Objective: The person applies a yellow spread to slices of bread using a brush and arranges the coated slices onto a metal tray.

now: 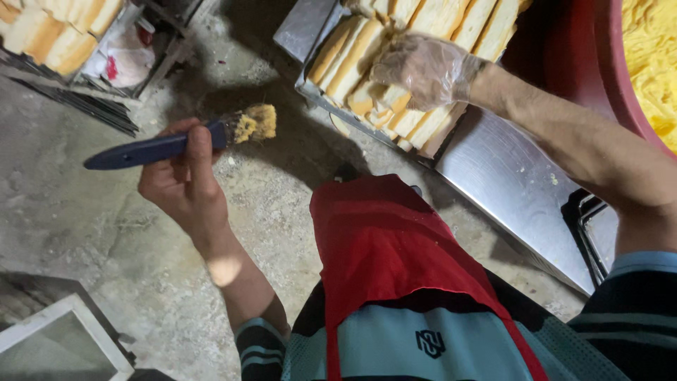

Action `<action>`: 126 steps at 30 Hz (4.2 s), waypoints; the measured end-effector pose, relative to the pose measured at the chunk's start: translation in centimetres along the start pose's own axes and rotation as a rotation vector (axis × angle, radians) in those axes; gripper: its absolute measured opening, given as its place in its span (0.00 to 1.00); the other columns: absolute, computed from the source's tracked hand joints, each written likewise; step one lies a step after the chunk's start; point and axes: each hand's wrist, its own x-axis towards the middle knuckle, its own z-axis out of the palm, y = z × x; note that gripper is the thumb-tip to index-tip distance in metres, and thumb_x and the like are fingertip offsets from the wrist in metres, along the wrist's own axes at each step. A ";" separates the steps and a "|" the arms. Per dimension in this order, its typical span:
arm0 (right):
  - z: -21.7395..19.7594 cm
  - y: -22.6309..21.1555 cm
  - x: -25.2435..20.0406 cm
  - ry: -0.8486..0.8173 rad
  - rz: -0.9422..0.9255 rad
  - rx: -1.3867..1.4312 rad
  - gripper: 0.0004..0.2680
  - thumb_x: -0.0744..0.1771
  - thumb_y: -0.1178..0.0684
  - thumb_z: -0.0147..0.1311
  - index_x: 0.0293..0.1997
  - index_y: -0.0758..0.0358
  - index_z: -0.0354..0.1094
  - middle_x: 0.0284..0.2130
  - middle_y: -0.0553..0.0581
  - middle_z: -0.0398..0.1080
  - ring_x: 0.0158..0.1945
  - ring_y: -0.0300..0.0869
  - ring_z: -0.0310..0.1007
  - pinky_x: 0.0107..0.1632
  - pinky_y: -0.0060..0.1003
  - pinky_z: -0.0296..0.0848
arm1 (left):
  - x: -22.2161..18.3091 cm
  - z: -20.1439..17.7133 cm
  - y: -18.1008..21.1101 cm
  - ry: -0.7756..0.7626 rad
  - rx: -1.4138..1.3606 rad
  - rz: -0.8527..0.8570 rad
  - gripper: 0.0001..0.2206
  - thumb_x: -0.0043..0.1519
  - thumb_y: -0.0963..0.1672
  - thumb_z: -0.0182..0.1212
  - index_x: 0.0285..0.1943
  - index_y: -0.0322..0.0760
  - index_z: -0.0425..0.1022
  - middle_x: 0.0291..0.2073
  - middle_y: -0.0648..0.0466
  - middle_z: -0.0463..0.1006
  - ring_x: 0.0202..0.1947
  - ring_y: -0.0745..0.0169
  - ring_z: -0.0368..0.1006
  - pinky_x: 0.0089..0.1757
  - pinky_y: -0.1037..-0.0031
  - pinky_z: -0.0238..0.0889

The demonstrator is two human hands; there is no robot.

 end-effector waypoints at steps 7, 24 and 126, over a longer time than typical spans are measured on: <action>0.5 -0.2 0.8 0.215 -0.050 -0.028 0.25 0.58 0.62 0.59 0.64 0.61 0.65 0.63 0.63 0.67 0.70 0.50 0.62 0.72 0.45 0.57 | 0.8 -0.1 0.1 -0.061 0.012 -0.016 0.10 0.72 0.40 0.66 0.52 0.19 0.78 0.42 0.48 0.80 0.40 0.65 0.77 0.41 0.78 0.74; 0.3 -1.5 -1.4 -0.032 0.223 -0.009 0.32 0.63 0.59 0.57 0.79 0.65 0.49 0.36 0.65 0.75 0.28 0.49 0.76 0.72 0.47 0.66 | 1.8 2.5 -0.5 -0.086 0.000 -0.068 0.09 0.69 0.39 0.64 0.49 0.18 0.77 0.40 0.43 0.81 0.39 0.60 0.80 0.39 0.76 0.76; 13.6 -12.5 -47.6 2.338 0.513 1.780 0.17 0.77 0.47 0.41 0.76 0.61 0.58 0.59 0.57 0.71 0.54 0.43 0.74 0.56 0.37 0.76 | -25.8 60.4 17.6 -1.643 -0.425 0.357 0.03 0.69 0.40 0.62 0.47 0.38 0.80 0.40 0.56 0.85 0.40 0.67 0.85 0.42 0.70 0.79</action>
